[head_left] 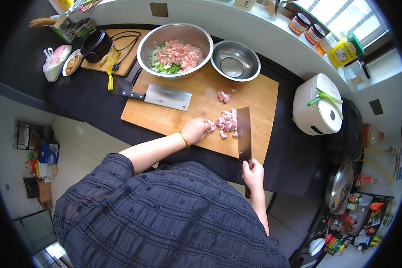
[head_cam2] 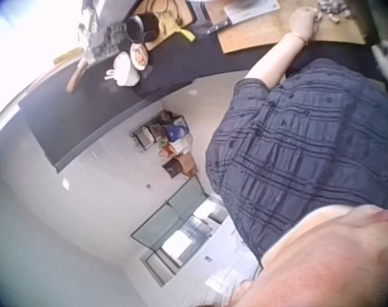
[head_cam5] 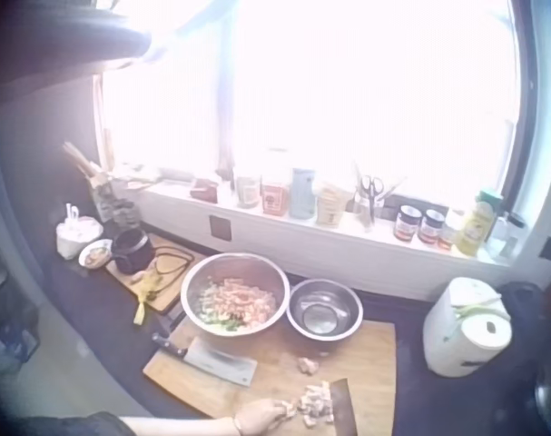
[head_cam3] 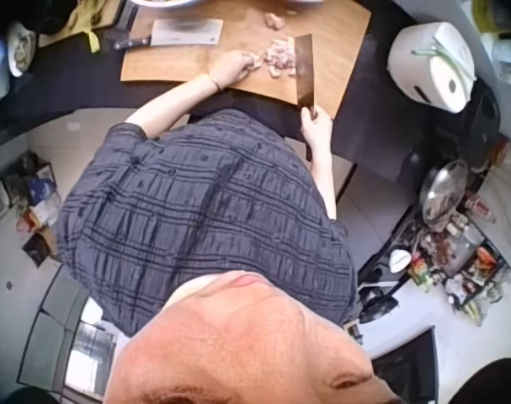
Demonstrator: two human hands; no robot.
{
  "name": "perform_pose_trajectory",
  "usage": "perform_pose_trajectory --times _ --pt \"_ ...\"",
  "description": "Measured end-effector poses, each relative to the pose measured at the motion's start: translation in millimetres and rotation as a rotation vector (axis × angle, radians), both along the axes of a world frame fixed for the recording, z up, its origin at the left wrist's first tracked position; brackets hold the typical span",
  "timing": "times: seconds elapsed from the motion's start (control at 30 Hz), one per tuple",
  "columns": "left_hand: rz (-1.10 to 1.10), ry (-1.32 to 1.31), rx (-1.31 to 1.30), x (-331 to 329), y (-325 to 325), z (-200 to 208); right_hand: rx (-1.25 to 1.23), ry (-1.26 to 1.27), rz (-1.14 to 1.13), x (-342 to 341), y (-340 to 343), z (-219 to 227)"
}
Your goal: The person chops raw meat into small pieces on a wooden cutting board using a cleaver. The chopped meat accumulates on the board while a bowl of mixed ingredients sits nearby.
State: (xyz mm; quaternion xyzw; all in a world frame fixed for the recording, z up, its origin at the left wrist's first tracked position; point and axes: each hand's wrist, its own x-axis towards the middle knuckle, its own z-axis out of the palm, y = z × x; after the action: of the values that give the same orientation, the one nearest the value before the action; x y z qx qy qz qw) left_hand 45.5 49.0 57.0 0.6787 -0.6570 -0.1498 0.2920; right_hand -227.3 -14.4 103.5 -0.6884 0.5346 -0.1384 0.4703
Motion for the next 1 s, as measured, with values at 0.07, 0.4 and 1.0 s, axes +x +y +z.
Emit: perform_pose_trajectory --times 0.07,0.4,1.0 --pt "-0.066 0.036 -0.011 -5.1 10.9 -0.9 0.010 -0.021 0.041 7.3 5.0 3.8" --pt "0.286 0.188 -0.046 14.2 -14.7 -26.7 -0.011 0.110 0.219 28.6 15.5 -5.5" --pt "0.144 -0.014 -0.013 6.3 30.4 -10.1 -0.013 0.159 0.288 45.5 15.5 7.4"
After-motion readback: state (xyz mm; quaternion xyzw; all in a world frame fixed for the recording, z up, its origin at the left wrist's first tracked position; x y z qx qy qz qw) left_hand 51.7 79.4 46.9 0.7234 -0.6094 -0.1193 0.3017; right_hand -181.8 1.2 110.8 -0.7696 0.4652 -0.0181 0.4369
